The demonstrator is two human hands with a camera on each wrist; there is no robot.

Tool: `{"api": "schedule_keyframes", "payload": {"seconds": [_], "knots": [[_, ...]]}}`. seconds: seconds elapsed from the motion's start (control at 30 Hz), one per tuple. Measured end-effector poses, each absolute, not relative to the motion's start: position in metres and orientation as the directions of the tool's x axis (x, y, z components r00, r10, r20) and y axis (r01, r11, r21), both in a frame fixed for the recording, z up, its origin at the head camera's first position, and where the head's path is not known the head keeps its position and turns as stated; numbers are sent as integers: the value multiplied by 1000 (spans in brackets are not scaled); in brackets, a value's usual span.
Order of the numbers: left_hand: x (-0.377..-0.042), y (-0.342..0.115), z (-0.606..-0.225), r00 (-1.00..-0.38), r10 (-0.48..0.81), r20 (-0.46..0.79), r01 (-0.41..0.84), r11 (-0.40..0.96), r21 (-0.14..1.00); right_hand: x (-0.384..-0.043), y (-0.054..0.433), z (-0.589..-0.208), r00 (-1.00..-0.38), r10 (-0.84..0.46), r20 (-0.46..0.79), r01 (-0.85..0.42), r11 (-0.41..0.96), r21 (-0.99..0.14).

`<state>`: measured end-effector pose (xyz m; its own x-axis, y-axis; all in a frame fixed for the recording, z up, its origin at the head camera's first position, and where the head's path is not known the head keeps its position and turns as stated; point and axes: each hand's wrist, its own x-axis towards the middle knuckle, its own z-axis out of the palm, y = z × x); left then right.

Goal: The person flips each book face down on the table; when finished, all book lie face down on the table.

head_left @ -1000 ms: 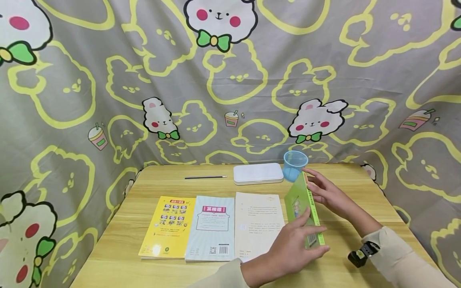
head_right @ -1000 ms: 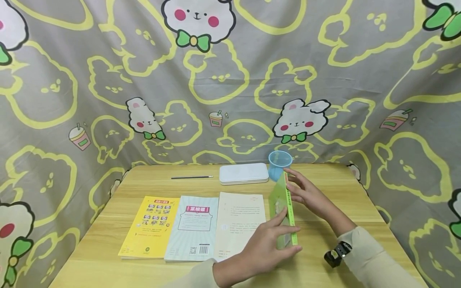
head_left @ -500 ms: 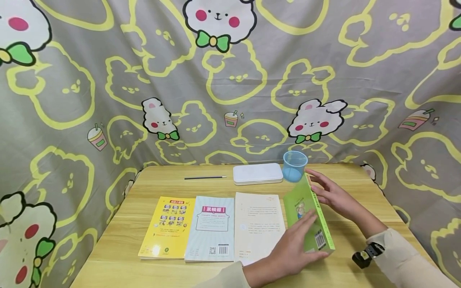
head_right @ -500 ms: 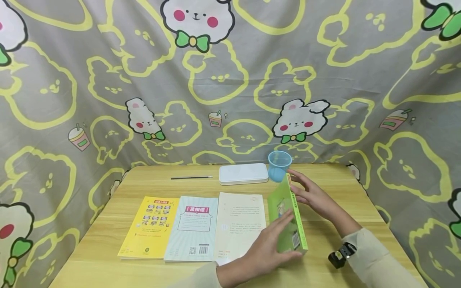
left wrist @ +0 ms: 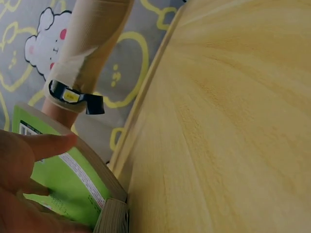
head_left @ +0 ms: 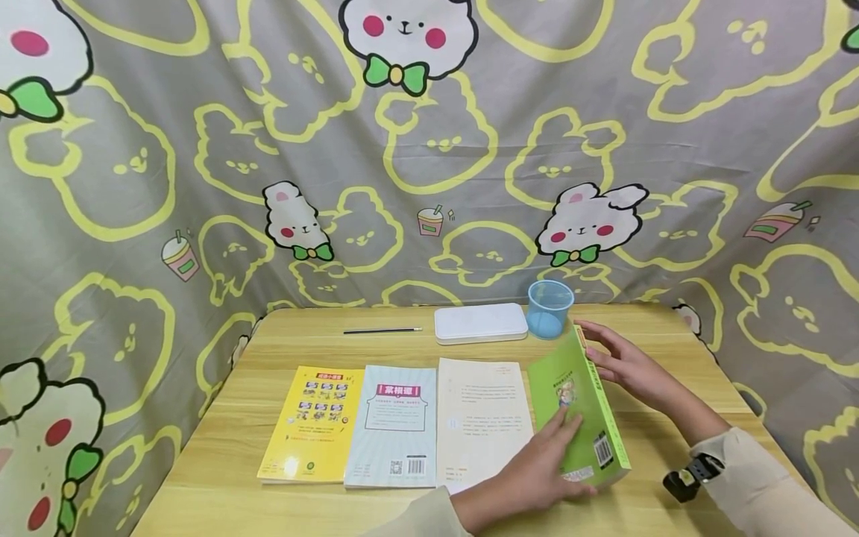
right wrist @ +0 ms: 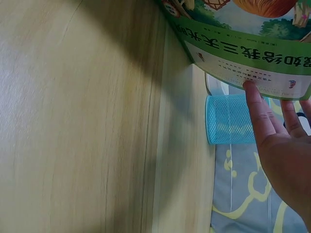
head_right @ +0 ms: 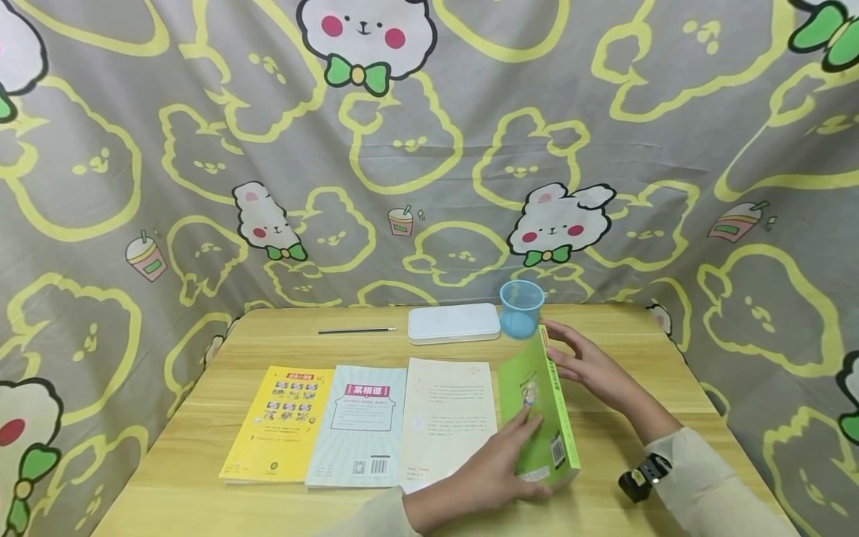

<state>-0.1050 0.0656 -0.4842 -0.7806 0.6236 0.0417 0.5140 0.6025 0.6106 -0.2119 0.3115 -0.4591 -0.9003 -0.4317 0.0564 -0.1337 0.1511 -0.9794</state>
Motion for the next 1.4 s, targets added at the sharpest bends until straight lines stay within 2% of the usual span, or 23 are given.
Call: {"api": "schedule_keyframes", "payload": {"seconds": [0.3,0.87,1.07,1.4], "knots": [[-108,69,-487,-748,664,-22,540,626,563,-209,322,-463,-901,-431,36,-129,188,-974],[-108,73,-489,-680,725,-108,662,671,333,-207,344,-474,-888,-455,-71,-35,221,-975],[-108,74,-489,-660,741,-124,697,665,267,-208,354,-481,-882,-465,-73,-49,245,-968],[-108,75,-490,-644,753,-132,715,655,243,-207,364,-489,-881,-465,-82,-58,279,-958]]}}
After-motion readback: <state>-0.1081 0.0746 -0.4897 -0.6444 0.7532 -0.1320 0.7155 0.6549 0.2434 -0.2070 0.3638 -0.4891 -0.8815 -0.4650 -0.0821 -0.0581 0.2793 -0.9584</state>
